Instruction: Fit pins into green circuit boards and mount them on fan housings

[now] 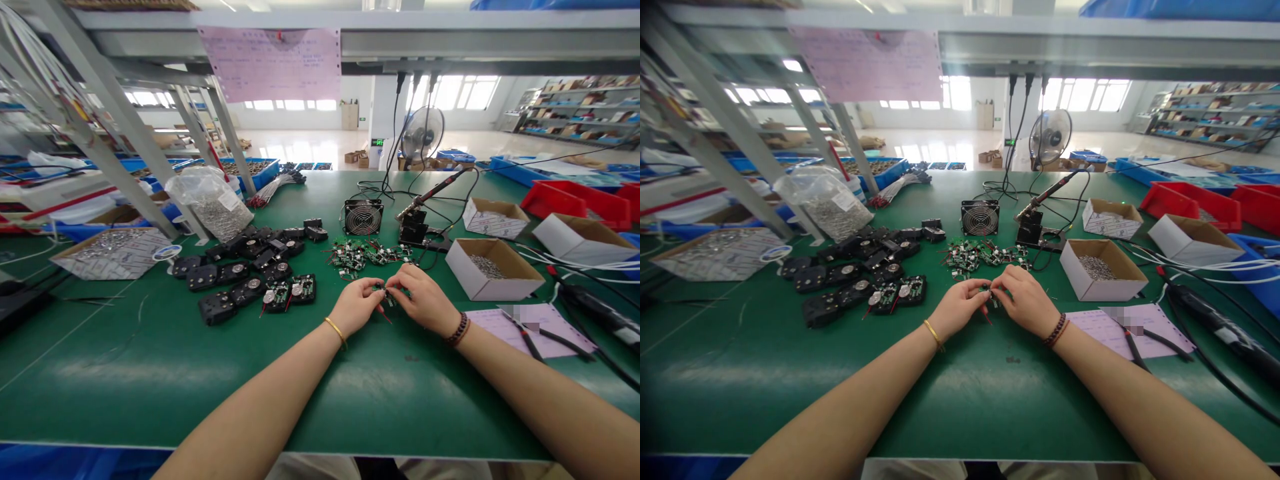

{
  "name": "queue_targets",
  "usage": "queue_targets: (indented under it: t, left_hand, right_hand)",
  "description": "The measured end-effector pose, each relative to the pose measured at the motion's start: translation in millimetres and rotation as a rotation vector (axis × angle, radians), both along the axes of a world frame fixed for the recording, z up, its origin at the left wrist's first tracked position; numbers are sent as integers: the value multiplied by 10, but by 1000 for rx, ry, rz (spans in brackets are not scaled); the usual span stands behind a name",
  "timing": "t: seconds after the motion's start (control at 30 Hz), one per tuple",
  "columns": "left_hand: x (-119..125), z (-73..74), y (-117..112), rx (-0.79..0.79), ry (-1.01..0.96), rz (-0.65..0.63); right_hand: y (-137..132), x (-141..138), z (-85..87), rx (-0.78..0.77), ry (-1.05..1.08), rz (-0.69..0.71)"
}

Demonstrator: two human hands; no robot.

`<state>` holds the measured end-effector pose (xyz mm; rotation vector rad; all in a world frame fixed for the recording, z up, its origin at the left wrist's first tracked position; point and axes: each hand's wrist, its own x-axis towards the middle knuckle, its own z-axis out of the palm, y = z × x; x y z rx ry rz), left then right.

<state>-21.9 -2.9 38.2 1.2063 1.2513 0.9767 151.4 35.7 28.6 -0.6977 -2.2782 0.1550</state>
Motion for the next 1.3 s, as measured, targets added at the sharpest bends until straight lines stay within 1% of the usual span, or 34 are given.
queue_targets:
  t: [0.13,0.27,0.33,0.4,0.47,0.53,0.63,0.8,0.9,0.97,1.13,1.2,1.3]
  left_hand:
    - [-3,-27,13,-4,-15,-4]
    - [-33,-11,53,-66,-107,36]
    - [-59,16,74,-71,-126,83]
    - [-81,40,87,-50,-106,119]
    - [-91,51,90,-32,-82,137]
    - [-86,46,86,-29,-55,132]
    - [-68,23,74,-26,-18,113]
    - [-72,-1,71,-13,-7,107]
    - [-70,14,66,-24,-26,114]
    - [-53,37,51,-51,-36,118]
    - [14,93,-4,-119,-41,92]
    - [33,102,-20,-132,-49,77]
    - [48,106,-33,-133,-50,62]
  right_hand:
    - [-3,-11,0,28,-29,0]
    - [22,61,44,55,-140,16]
    - [48,139,73,-4,-176,5]
    - [76,224,95,-132,-241,-60]
    - [96,292,106,-281,-364,-146]
    - [101,321,109,-384,-483,-190]
    - [86,296,113,-421,-552,-204]
    - [73,233,124,-445,-576,-214]
    - [100,235,107,-480,-541,-196]
    - [120,241,89,-465,-461,-166]
    - [94,196,67,-286,-53,-65]
    - [53,148,57,-238,24,-20]
    - [3,70,19,-212,40,13]
